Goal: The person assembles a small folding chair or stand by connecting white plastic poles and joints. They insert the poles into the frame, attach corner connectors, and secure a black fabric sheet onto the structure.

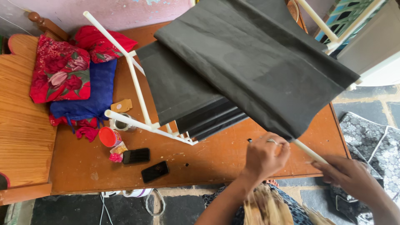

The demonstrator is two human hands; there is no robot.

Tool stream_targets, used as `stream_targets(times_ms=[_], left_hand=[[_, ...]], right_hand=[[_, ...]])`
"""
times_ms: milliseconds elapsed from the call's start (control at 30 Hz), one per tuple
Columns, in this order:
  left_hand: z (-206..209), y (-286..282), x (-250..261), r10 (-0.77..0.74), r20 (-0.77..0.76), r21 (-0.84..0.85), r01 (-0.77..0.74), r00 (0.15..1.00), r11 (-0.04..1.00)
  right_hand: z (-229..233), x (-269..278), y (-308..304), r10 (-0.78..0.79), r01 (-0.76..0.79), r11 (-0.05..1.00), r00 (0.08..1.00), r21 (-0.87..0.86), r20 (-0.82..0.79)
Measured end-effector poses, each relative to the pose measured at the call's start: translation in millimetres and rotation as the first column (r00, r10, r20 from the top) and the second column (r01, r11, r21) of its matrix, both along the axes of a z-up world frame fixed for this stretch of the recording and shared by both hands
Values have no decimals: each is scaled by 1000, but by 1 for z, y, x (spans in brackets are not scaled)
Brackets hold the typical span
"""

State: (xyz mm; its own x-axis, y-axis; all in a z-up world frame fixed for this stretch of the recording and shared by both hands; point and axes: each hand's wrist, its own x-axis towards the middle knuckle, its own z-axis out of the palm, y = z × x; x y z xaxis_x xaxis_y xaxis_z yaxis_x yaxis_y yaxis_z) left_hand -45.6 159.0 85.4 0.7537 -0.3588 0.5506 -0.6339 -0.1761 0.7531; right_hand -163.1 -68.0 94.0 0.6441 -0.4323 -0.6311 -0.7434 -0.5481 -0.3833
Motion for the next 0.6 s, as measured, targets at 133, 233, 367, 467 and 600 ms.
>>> stream_targets(times_ms=[133,233,367,467,600], left_hand=[[-5,-10,-9,-92,19,51,91,996,995],[-11,-19,-16,-141,32,78,138,990,987],[-16,-20,-13,-163,-26,71,164,986,984],[-10,-19,-5,-171,-44,66,174,984,983],[2,-16,5,-233,-62,72,238,970,969]], right_hand=[[-40,-7,13,-70,90,996,898,-24,435],[-72,13,43,-280,194,960,602,202,748],[-74,45,66,-359,63,932,300,357,884],[-62,62,70,-368,45,929,252,368,895],[-53,61,46,-206,52,978,351,200,914]])
